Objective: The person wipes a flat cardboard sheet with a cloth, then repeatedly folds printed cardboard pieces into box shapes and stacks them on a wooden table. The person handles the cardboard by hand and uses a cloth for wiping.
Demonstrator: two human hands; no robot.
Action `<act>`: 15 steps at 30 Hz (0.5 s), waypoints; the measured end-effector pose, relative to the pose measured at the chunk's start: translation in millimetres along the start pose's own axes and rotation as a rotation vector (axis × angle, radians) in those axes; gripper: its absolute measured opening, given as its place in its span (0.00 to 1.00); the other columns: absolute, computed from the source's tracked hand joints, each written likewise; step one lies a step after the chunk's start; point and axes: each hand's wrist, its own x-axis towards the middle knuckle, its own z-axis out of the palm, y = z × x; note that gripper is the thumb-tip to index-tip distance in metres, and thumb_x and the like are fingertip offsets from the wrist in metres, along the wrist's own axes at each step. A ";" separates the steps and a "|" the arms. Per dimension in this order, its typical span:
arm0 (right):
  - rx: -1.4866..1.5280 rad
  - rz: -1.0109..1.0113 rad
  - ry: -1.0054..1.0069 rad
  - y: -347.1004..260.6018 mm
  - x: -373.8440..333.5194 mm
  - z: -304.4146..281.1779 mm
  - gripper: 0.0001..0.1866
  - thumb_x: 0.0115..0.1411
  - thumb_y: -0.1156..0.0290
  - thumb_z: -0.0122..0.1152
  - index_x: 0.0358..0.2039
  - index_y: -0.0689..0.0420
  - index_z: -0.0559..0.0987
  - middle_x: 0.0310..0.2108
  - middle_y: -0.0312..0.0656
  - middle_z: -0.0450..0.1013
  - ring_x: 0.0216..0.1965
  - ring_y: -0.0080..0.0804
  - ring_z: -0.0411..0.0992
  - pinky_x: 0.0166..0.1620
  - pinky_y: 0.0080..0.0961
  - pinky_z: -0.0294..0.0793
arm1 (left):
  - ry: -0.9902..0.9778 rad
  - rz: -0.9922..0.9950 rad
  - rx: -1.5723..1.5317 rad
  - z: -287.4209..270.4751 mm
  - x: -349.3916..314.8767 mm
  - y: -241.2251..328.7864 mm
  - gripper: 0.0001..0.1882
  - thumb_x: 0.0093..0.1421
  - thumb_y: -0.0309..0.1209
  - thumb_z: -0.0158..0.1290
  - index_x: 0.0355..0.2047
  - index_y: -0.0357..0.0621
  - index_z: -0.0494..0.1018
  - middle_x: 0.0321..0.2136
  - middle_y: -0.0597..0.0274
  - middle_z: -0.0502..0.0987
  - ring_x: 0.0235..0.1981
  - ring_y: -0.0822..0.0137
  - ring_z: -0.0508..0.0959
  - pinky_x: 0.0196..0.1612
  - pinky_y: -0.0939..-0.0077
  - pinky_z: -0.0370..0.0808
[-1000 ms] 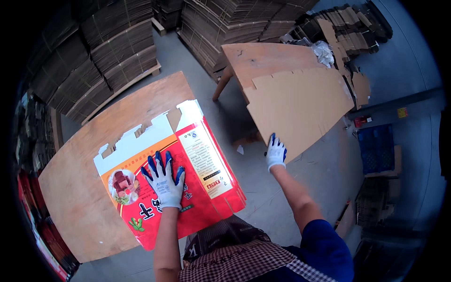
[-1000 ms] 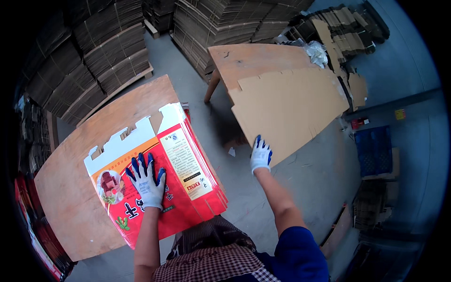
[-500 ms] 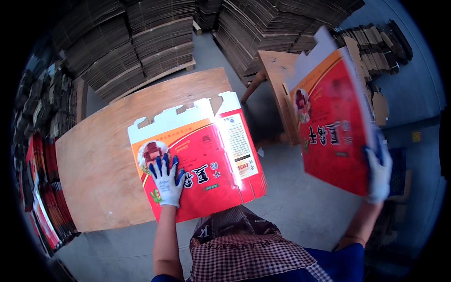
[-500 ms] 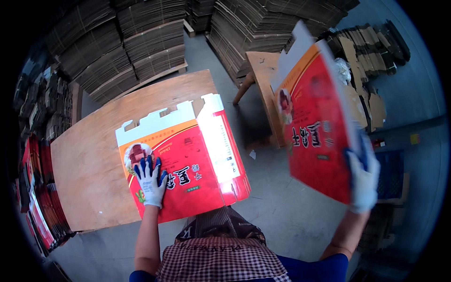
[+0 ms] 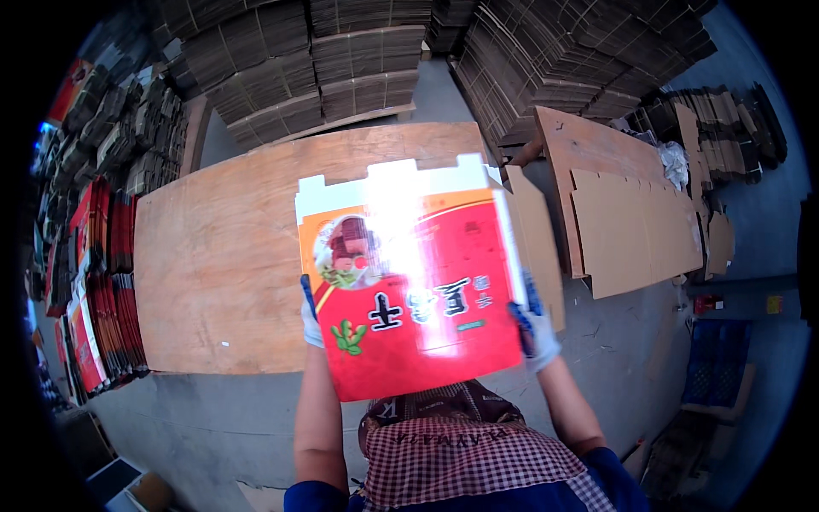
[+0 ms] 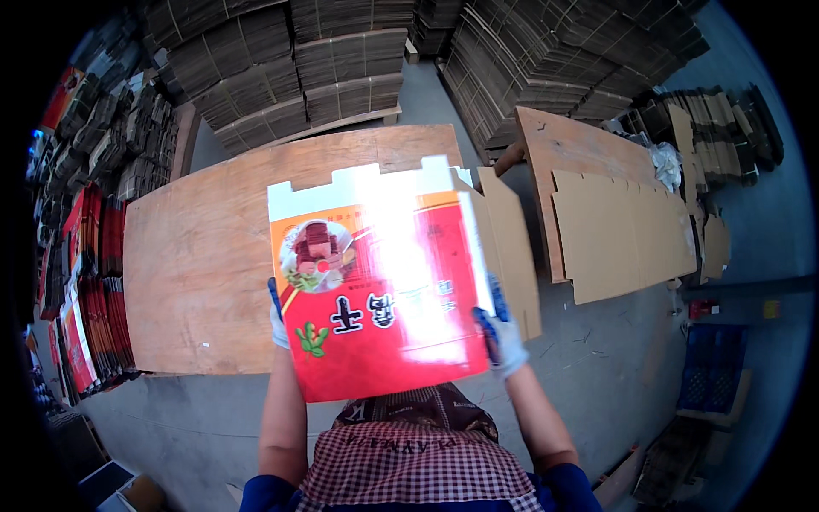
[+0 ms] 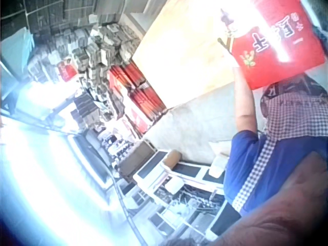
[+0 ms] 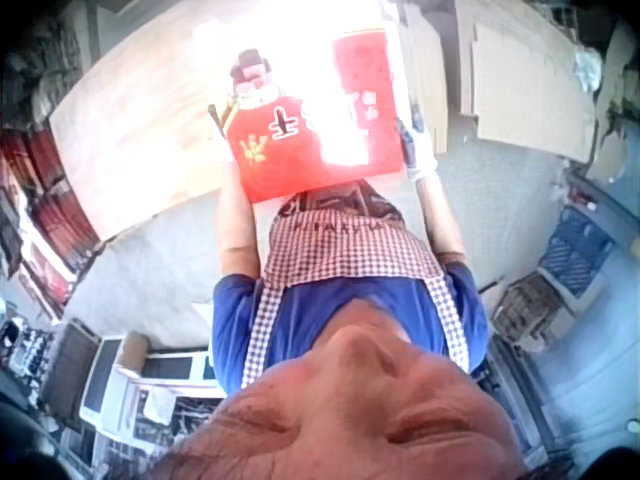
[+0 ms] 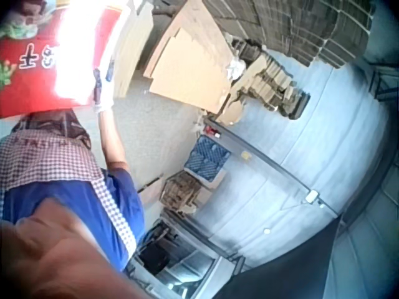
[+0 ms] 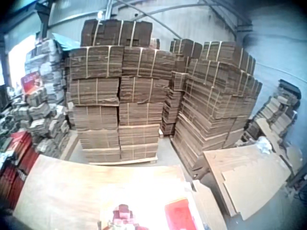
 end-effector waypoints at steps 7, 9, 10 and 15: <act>-0.296 -0.002 0.007 40.9 -4.1 26.4 0.41 0.63 0.70 0.67 0.73 0.55 0.56 0.73 0.37 0.56 0.70 0.24 0.54 0.68 0.22 0.54 | 0.460 0.466 0.686 26.5 -2.9 55.0 0.27 0.73 0.38 0.46 0.68 0.43 0.61 0.60 0.54 0.72 0.59 0.61 0.73 0.61 0.64 0.72; -0.313 0.007 0.028 51.7 -5.4 29.2 0.39 0.65 0.78 0.60 0.74 0.53 0.56 0.73 0.34 0.57 0.67 0.16 0.55 0.62 0.15 0.59 | 0.479 0.870 1.720 46.0 18.5 39.3 0.28 0.66 0.32 0.52 0.66 0.43 0.65 0.61 0.51 0.72 0.61 0.52 0.70 0.65 0.60 0.65; -0.337 0.018 0.040 52.8 -5.4 28.4 0.39 0.65 0.80 0.59 0.74 0.51 0.56 0.72 0.34 0.58 0.64 0.15 0.58 0.60 0.15 0.61 | 0.307 0.777 1.901 77.4 27.5 24.7 0.29 0.64 0.35 0.54 0.66 0.44 0.65 0.62 0.51 0.70 0.63 0.50 0.68 0.68 0.57 0.60; -0.927 0.082 -0.029 10.5 -3.9 33.7 0.35 0.63 0.66 0.64 0.70 0.44 0.65 0.62 0.48 0.71 0.57 0.42 0.75 0.56 0.29 0.73 | -0.067 0.334 2.450 158.2 67.3 -104.5 0.36 0.61 0.54 0.55 0.68 0.60 0.64 0.73 0.53 0.52 0.74 0.43 0.45 0.72 0.34 0.34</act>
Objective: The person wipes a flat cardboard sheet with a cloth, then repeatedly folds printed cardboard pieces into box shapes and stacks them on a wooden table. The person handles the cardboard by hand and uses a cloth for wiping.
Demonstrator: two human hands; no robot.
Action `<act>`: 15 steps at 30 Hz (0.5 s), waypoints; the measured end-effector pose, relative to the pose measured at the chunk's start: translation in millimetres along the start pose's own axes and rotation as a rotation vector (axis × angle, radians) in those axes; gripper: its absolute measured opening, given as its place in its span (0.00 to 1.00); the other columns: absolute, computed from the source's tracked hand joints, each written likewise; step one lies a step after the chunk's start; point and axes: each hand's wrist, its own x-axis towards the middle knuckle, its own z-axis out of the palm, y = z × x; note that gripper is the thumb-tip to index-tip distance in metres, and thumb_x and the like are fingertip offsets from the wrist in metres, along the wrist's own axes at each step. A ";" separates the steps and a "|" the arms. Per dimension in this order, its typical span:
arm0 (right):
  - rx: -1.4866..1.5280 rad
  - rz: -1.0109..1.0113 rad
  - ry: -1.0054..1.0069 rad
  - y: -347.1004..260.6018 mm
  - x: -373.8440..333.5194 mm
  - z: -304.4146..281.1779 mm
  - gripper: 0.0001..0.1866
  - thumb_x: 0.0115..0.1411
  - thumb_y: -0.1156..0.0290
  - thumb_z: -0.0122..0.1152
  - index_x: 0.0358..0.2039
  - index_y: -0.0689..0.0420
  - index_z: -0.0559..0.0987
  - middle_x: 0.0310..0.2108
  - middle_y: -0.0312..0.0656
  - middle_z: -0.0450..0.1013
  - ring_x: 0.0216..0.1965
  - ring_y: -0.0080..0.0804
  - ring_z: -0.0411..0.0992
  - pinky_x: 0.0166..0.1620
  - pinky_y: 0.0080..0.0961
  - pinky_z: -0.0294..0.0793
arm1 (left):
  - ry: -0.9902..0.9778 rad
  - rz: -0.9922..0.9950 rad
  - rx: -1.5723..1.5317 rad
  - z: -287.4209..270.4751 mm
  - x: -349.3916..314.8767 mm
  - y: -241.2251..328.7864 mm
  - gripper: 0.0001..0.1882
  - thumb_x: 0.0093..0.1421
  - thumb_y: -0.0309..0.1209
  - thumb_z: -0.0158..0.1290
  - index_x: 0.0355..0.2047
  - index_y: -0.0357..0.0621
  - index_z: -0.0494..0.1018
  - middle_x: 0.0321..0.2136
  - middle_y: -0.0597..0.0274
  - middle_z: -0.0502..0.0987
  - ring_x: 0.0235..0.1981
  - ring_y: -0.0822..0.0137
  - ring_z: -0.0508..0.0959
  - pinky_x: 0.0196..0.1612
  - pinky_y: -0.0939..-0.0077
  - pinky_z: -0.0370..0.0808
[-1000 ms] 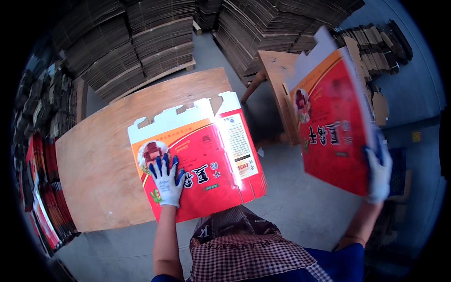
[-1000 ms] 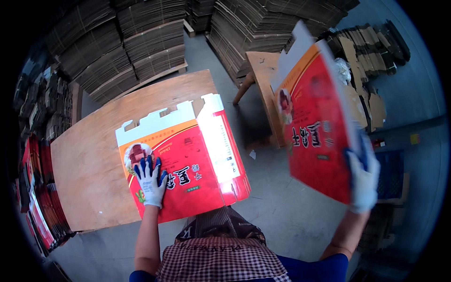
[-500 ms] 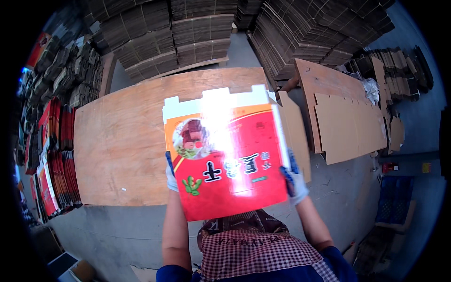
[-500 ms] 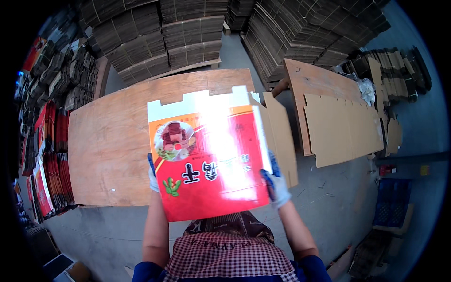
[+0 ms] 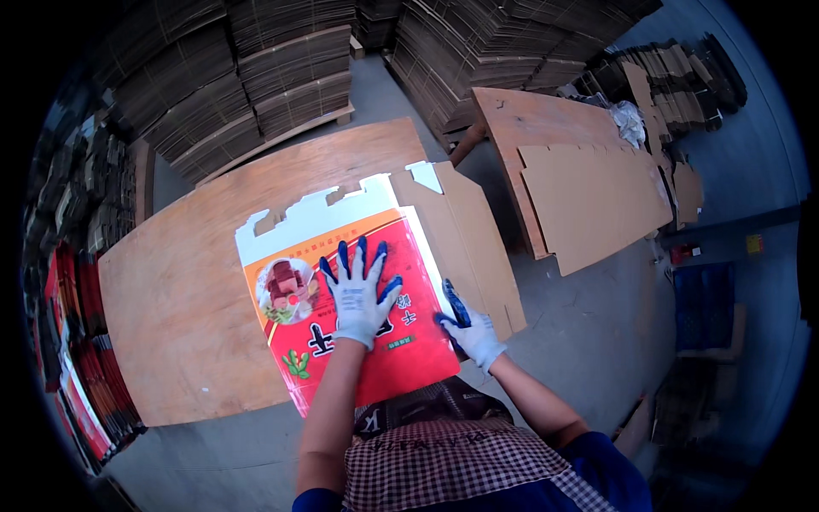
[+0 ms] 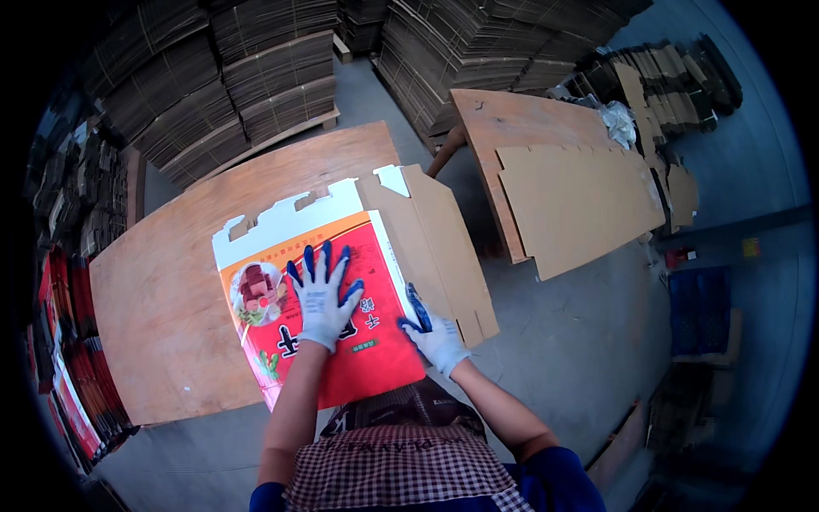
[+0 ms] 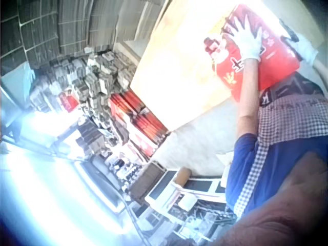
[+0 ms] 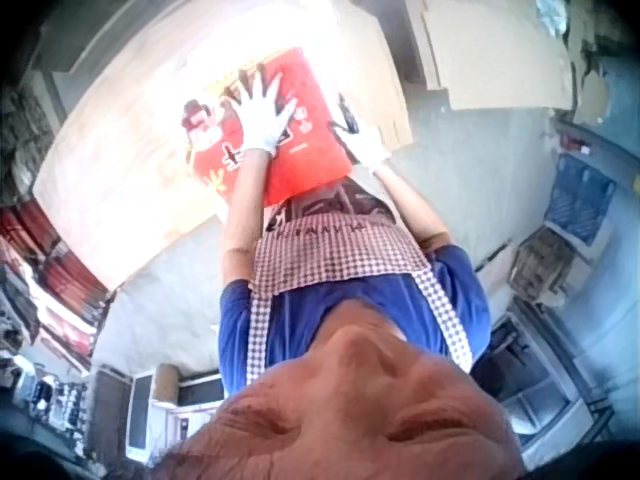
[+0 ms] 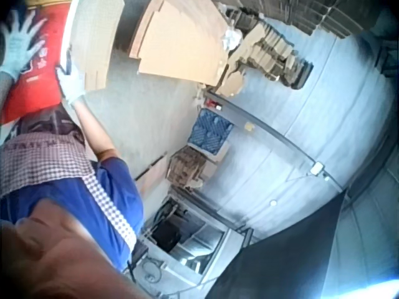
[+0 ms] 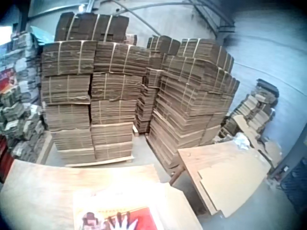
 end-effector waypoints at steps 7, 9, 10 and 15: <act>-0.094 0.167 0.482 84.3 89.6 -104.4 0.21 0.68 0.65 0.57 0.59 0.57 0.76 0.51 0.46 0.79 0.49 0.44 0.78 0.55 0.35 0.75 | -0.036 -0.009 0.077 25.8 6.6 4.0 0.39 0.59 0.63 0.53 0.68 0.66 0.65 0.75 0.57 0.47 0.75 0.42 0.35 0.70 0.30 0.25; 0.536 0.191 0.248 120.9 108.1 -117.8 0.21 0.71 0.60 0.54 0.57 0.60 0.78 0.48 0.38 0.80 0.47 0.28 0.78 0.51 0.27 0.76 | -0.063 -0.004 0.063 25.8 9.3 5.2 0.38 0.58 0.63 0.53 0.67 0.66 0.66 0.75 0.57 0.47 0.75 0.42 0.36 0.70 0.29 0.25; 0.569 0.224 0.170 91.0 103.7 -128.9 0.22 0.72 0.59 0.53 0.56 0.61 0.78 0.47 0.36 0.80 0.45 0.23 0.77 0.49 0.24 0.76 | -0.078 -0.023 0.066 23.5 6.9 2.4 0.38 0.58 0.63 0.53 0.67 0.66 0.67 0.75 0.57 0.47 0.75 0.42 0.36 0.70 0.29 0.25; 0.576 -0.094 -0.018 -11.8 109.2 -122.8 0.17 0.70 0.70 0.51 0.55 0.62 0.78 0.43 0.40 0.79 0.45 0.30 0.78 0.52 0.25 0.75 | -0.028 -0.006 0.065 28.6 5.9 -0.1 0.36 0.58 0.62 0.53 0.64 0.65 0.71 0.74 0.56 0.49 0.75 0.41 0.37 0.70 0.28 0.26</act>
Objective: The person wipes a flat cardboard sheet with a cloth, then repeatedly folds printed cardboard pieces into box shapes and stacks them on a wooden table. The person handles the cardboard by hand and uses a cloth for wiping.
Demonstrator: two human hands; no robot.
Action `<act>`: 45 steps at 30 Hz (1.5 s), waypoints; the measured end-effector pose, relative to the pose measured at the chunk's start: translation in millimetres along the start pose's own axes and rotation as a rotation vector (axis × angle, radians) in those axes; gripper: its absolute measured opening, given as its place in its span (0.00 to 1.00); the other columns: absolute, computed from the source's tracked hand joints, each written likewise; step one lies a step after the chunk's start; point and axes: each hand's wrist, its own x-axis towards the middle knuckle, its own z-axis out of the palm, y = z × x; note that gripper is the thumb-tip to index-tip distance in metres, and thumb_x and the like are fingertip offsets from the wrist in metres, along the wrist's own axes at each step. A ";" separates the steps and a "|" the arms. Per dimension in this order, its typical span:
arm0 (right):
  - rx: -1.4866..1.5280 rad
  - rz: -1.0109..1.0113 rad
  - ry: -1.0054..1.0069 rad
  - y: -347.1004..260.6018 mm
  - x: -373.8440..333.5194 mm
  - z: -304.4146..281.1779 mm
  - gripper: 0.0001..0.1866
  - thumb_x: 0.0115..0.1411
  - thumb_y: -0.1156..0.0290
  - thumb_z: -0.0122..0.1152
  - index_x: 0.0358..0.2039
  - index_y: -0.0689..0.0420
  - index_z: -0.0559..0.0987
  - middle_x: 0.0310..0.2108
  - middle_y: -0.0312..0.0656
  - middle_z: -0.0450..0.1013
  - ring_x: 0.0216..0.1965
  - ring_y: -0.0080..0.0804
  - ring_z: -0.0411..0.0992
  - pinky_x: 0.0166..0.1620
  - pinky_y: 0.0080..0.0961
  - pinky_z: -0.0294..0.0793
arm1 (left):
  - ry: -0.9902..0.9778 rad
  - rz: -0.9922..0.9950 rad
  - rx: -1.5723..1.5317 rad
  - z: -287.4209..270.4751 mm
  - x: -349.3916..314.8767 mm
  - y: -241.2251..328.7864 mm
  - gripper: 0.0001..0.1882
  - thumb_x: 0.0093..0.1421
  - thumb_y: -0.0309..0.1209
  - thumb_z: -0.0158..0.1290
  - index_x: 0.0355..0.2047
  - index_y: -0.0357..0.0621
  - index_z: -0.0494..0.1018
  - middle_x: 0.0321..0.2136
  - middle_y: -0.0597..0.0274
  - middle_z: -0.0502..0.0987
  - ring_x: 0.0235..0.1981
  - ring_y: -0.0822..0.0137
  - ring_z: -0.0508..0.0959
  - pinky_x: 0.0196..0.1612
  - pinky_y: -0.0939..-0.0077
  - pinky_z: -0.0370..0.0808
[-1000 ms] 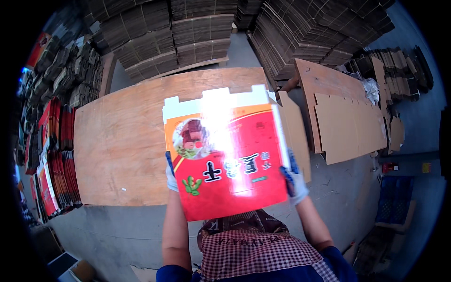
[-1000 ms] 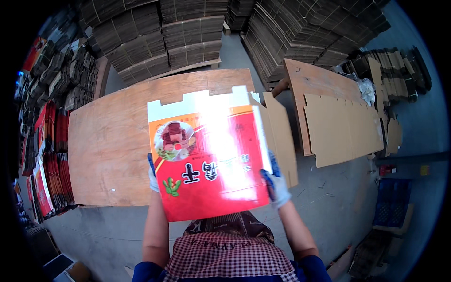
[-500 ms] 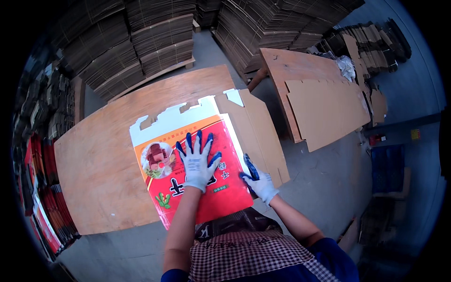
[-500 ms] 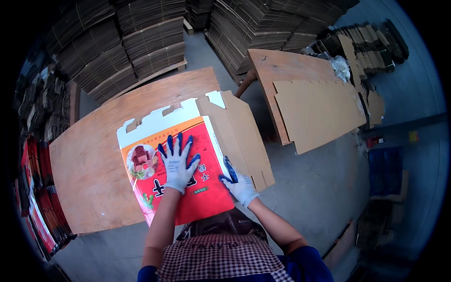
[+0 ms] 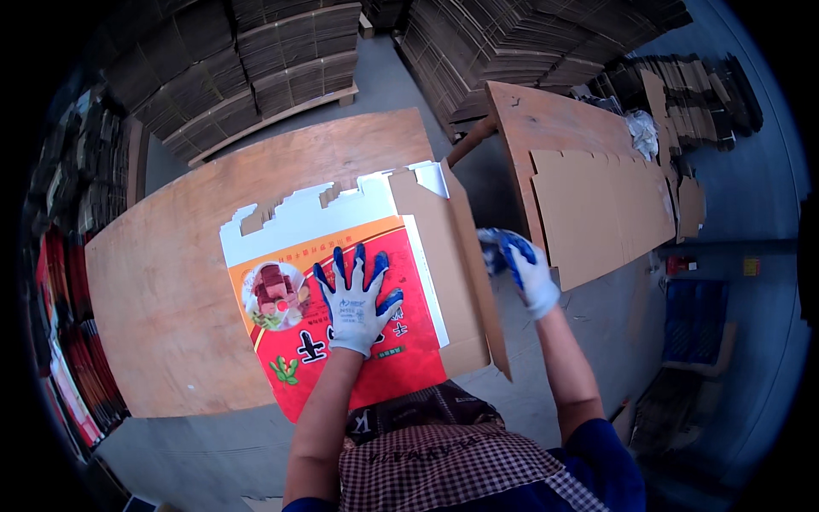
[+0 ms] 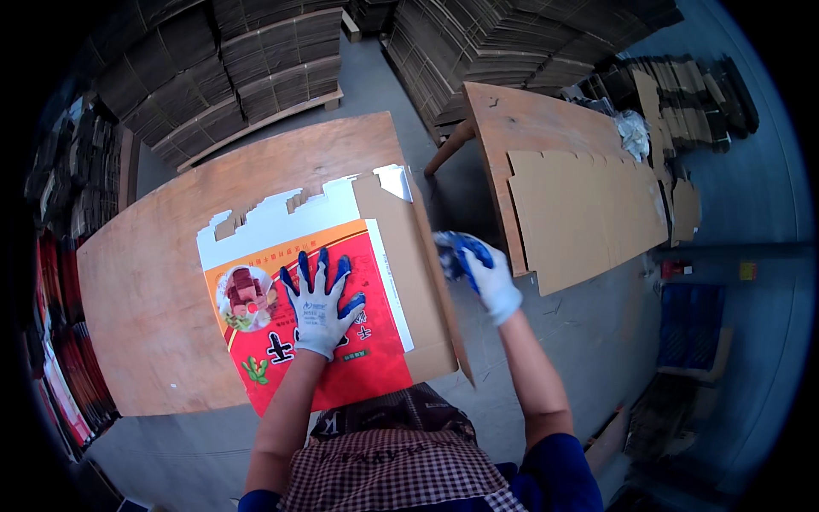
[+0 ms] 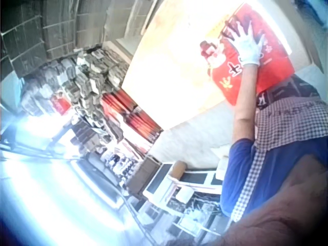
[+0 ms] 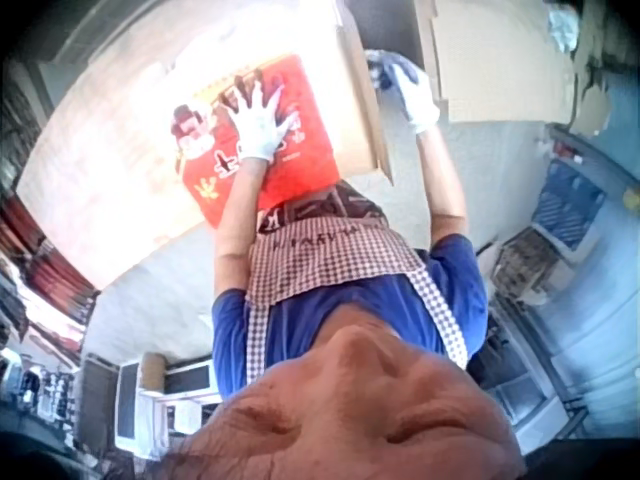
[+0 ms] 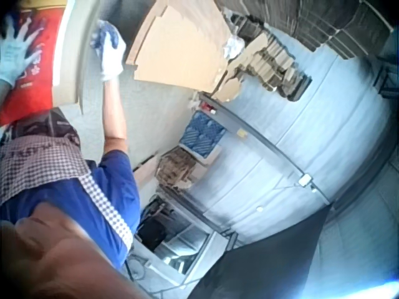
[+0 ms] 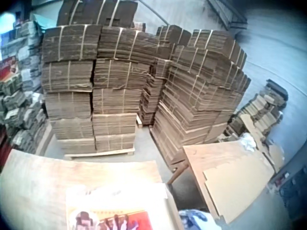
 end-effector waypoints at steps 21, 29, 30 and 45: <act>-1.275 -0.612 0.044 44.7 112.6 118.6 0.19 0.64 0.62 0.56 0.54 0.52 0.77 0.61 0.42 0.66 0.68 0.47 0.56 0.72 0.54 0.45 | -0.028 0.001 0.008 -1.0 4.1 0.3 0.37 0.58 0.65 0.51 0.64 0.65 0.70 0.74 0.57 0.50 0.75 0.40 0.39 0.69 0.25 0.29; -1.278 -0.568 0.281 55.6 70.9 134.3 0.22 0.65 0.65 0.52 0.59 0.56 0.73 0.63 0.45 0.65 0.67 0.49 0.59 0.70 0.57 0.48 | -0.006 -0.021 -0.007 -0.9 4.2 1.0 0.34 0.57 0.62 0.54 0.61 0.64 0.74 0.73 0.58 0.52 0.75 0.42 0.41 0.70 0.28 0.29; -1.295 -0.574 0.270 59.8 48.1 133.9 0.25 0.65 0.65 0.53 0.62 0.56 0.72 0.64 0.46 0.65 0.67 0.49 0.59 0.70 0.57 0.49 | 0.004 -0.012 0.010 -0.9 4.8 0.6 0.34 0.57 0.62 0.54 0.61 0.65 0.74 0.73 0.58 0.52 0.75 0.43 0.41 0.71 0.29 0.29; -1.368 0.020 0.729 175.0 13.2 -137.9 0.52 0.57 0.38 0.63 0.70 0.63 0.59 0.68 0.55 0.60 0.69 0.58 0.55 0.70 0.50 0.51 | 0.018 -0.006 0.023 -4.0 7.1 11.7 0.36 0.57 0.54 0.59 0.65 0.59 0.69 0.74 0.54 0.50 0.75 0.42 0.40 0.72 0.33 0.30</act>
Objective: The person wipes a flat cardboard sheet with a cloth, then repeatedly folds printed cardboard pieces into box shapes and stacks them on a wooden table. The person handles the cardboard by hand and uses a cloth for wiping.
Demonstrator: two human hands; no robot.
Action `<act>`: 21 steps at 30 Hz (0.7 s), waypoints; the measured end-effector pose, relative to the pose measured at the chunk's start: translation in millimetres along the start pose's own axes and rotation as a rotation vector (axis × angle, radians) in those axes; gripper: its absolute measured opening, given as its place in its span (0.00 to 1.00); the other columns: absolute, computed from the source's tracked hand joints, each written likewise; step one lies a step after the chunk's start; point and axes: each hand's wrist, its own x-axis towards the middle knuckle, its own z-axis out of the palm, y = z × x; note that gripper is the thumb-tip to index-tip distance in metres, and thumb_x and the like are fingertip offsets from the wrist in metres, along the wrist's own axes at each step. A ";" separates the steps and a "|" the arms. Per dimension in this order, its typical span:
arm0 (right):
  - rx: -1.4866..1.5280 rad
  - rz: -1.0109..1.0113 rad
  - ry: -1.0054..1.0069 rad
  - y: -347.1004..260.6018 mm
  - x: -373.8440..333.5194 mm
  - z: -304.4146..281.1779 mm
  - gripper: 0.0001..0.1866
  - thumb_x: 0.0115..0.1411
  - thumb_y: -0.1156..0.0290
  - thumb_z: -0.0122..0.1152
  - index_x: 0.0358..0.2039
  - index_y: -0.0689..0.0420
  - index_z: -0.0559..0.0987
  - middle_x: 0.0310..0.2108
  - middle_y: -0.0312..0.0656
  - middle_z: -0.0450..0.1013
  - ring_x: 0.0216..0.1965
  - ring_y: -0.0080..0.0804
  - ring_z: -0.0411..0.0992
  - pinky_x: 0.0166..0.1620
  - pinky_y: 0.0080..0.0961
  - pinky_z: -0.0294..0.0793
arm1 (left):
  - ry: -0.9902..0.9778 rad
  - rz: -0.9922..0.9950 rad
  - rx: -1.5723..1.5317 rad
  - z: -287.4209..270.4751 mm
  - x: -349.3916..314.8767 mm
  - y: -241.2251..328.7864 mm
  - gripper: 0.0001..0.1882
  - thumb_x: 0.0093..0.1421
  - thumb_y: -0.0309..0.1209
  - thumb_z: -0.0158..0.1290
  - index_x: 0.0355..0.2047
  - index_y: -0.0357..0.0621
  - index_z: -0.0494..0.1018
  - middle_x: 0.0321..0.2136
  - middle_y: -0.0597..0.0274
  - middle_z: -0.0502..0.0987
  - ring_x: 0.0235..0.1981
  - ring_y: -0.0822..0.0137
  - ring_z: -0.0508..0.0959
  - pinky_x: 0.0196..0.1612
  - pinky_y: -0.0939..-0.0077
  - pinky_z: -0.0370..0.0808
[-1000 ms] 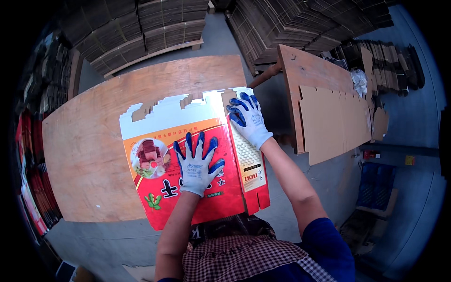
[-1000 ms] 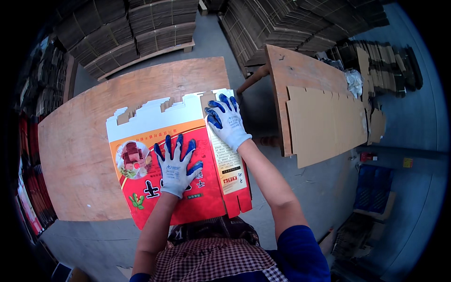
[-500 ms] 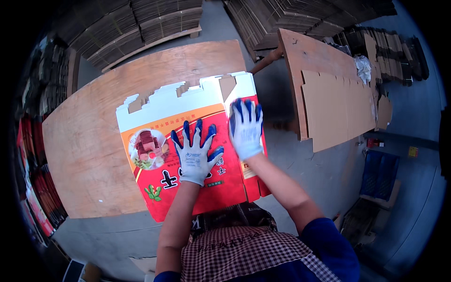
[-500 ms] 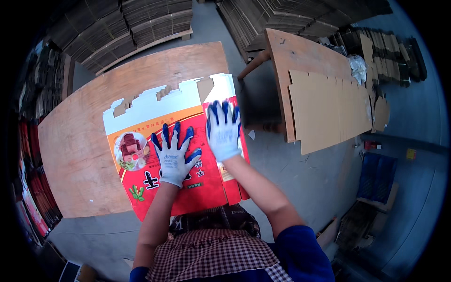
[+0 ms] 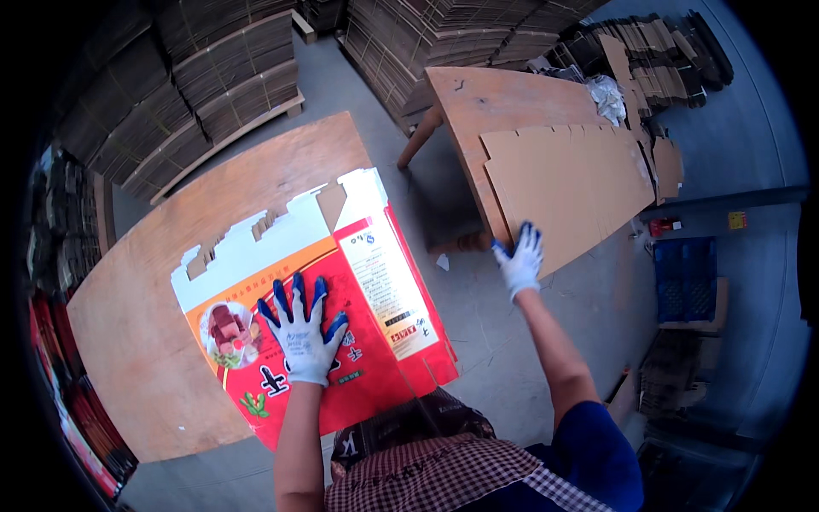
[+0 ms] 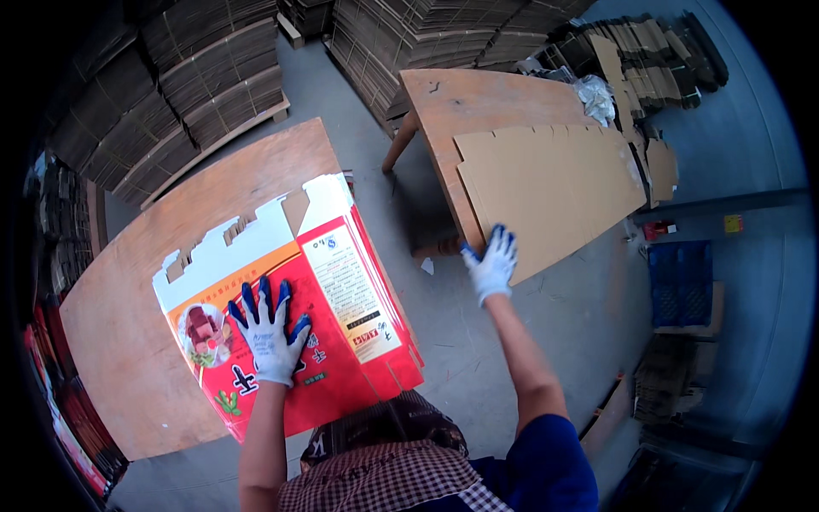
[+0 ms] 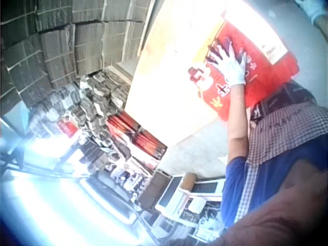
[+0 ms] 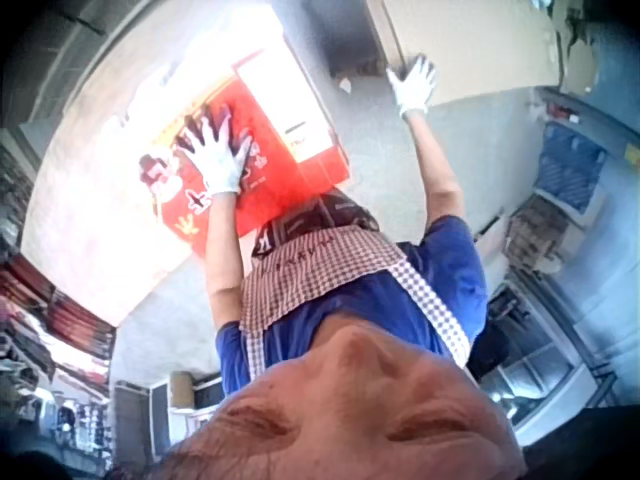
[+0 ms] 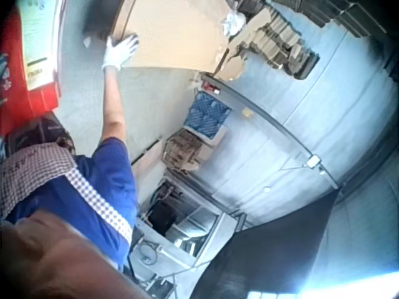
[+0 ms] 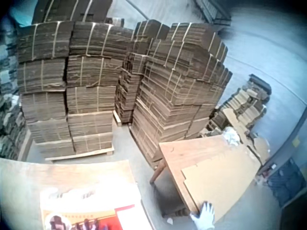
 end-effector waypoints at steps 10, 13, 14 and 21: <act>-0.403 -0.160 -0.405 4.4 -48.0 15.8 0.54 0.51 0.50 0.71 0.72 0.57 0.55 0.57 0.50 0.66 0.56 0.50 0.67 0.56 0.53 0.68 | -0.021 -0.049 0.026 2.9 -3.0 5.0 0.38 0.57 0.53 0.59 0.67 0.61 0.67 0.74 0.57 0.50 0.75 0.44 0.41 0.72 0.32 0.31; -0.255 -0.180 -0.511 8.9 -55.0 -0.1 0.45 0.57 0.64 0.64 0.72 0.55 0.55 0.56 0.50 0.66 0.54 0.52 0.68 0.55 0.53 0.71 | 0.032 -0.021 -0.009 4.5 -6.3 -3.3 0.38 0.57 0.53 0.59 0.67 0.60 0.66 0.74 0.57 0.51 0.76 0.45 0.41 0.71 0.32 0.31; -0.214 -0.212 -0.429 -1.6 -46.0 -25.3 0.43 0.57 0.65 0.64 0.71 0.54 0.57 0.57 0.50 0.67 0.53 0.52 0.70 0.53 0.52 0.73 | 0.059 -0.021 -0.053 6.1 -10.8 -11.0 0.37 0.56 0.51 0.60 0.65 0.57 0.69 0.72 0.54 0.54 0.75 0.44 0.45 0.72 0.34 0.32; 0.734 0.169 -0.273 -7.1 -3.4 -342.6 0.27 0.61 0.74 0.64 0.62 0.62 0.73 0.52 0.42 0.75 0.52 0.32 0.73 0.57 0.28 0.71 | 0.239 0.079 -0.040 -10.8 -50.5 -54.8 0.30 0.55 0.42 0.63 0.59 0.55 0.75 0.67 0.51 0.64 0.70 0.45 0.58 0.72 0.40 0.47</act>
